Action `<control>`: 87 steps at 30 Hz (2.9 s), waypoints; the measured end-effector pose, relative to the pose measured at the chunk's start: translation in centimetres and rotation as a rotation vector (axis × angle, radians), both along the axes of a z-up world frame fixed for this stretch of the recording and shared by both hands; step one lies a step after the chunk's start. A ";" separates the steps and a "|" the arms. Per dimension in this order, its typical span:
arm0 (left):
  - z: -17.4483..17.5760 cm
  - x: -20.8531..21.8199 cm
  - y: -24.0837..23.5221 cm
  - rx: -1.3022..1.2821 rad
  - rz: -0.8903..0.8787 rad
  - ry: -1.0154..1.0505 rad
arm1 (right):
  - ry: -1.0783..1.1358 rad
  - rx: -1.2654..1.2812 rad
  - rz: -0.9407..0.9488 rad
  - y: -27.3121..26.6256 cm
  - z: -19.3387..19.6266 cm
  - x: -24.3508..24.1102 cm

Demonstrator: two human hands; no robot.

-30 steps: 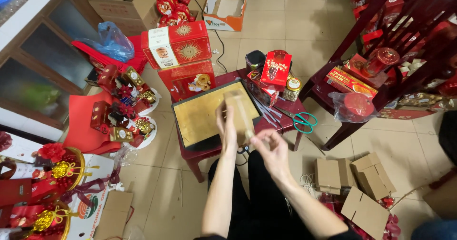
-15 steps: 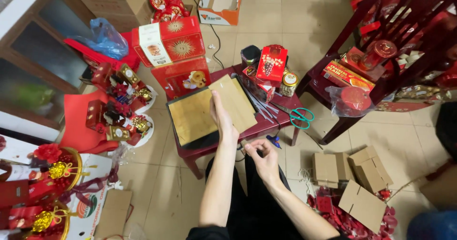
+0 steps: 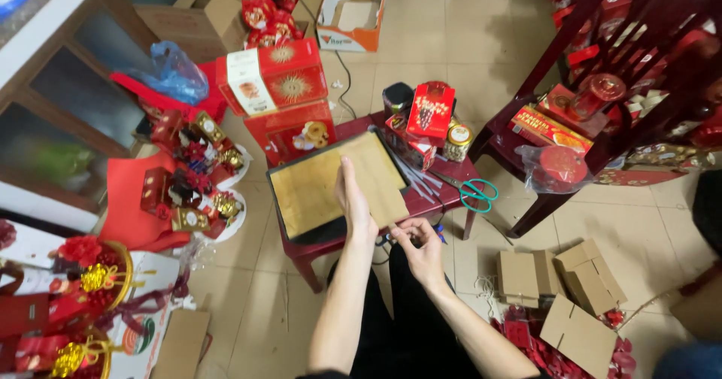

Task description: Assembling and taping small cardboard boxes for gift packaging

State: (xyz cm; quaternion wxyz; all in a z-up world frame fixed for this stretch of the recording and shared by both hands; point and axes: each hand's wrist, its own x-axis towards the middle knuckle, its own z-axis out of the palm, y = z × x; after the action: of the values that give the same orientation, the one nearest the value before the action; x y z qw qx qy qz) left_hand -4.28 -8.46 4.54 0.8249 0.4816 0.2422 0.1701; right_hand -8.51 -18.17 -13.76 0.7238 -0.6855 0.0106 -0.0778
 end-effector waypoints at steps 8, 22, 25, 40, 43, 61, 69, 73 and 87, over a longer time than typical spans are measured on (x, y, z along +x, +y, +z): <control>1.2 -1.2 0.3 0.089 -0.095 0.001 | -0.018 0.128 0.374 -2.7 2.1 1.7; -6.4 -5.0 3.3 0.651 -0.307 -0.305 | 0.129 0.099 0.249 -1.8 12.1 6.8; -7.2 -5.9 3.3 0.737 -0.292 -0.369 | 0.229 0.313 0.274 -1.7 14.7 7.3; -11.8 -6.2 3.3 0.820 -0.226 -0.344 | 0.137 0.345 0.248 -1.2 18.8 4.8; -12.3 -5.5 3.0 0.814 -0.190 -0.329 | 0.133 0.346 0.228 -1.2 18.4 4.6; -13.0 -1.1 2.9 0.760 -0.005 -0.233 | -0.006 0.220 0.133 0.3 10.2 1.4; -16.5 6.5 7.6 0.927 -0.111 -0.499 | -0.093 0.191 0.188 4.3 3.9 7.2; -18.9 8.2 9.5 0.947 -0.220 -0.506 | -0.127 0.151 0.246 6.1 -0.6 10.4; -20.4 9.7 11.0 1.069 0.028 -0.613 | 0.003 0.143 0.242 8.1 -2.6 11.9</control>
State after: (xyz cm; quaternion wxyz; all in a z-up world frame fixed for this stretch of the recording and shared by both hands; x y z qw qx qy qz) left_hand 5.38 2.51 -15.85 0.4993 0.7543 -0.1183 0.4095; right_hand 3.41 -10.08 -16.41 0.7749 -0.6286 -0.0654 0.0121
